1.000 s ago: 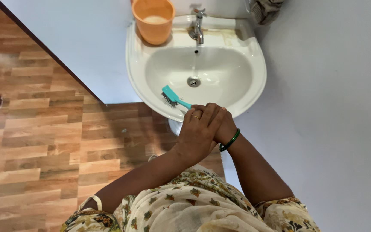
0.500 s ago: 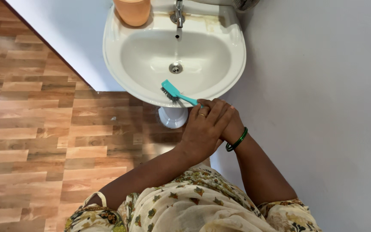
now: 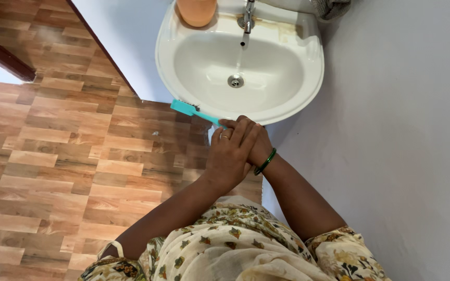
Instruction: The person scrubs a white bathroom sink using a teal brush. They clean the basin, faucet, and surrounding surfaces while water runs from the tap. An orange bucket sits on the sink ledge.
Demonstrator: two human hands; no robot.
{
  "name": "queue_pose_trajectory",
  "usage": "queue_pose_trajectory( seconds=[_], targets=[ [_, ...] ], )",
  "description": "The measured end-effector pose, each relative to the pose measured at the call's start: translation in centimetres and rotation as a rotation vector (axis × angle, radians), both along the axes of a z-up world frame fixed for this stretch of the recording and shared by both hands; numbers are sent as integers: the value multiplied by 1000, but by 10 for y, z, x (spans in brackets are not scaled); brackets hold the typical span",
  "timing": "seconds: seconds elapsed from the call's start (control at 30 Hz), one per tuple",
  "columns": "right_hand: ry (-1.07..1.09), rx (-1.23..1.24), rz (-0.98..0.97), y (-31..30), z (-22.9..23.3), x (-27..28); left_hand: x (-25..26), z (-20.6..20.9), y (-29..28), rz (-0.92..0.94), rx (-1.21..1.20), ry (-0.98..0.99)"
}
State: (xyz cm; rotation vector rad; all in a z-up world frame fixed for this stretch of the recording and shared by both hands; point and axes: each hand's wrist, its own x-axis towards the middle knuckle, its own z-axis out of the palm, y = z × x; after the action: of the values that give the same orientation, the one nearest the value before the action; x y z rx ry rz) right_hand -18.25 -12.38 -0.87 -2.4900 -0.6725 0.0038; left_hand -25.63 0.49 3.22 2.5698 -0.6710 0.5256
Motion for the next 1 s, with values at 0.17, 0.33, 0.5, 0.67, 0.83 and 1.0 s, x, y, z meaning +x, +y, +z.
queue_pose_trajectory(
  seconds=[0.17,0.33,0.5,0.67,0.83,1.0],
  targets=[
    [-108,-68,-36,-17,-6,-7,-4,-3,-9,-77,-16,-43],
    [-184,-99,-100,-52,2,-24,-4,-1,-32,-199,-66,-103],
    [-75,-182,-228,-68,17,-37,-5,1,-46,-267,-84,-134],
    [-136,-162,-163,-57,11,-30,-5,-2,-39,-225,-81,-142],
    [-152,-30,-58,-30,-1,-18,-4,-9,-16,-142,-39,-90],
    [-63,-73,-67,3,-3,-8,2,-12,9,-108,-51,-68]
  ],
)
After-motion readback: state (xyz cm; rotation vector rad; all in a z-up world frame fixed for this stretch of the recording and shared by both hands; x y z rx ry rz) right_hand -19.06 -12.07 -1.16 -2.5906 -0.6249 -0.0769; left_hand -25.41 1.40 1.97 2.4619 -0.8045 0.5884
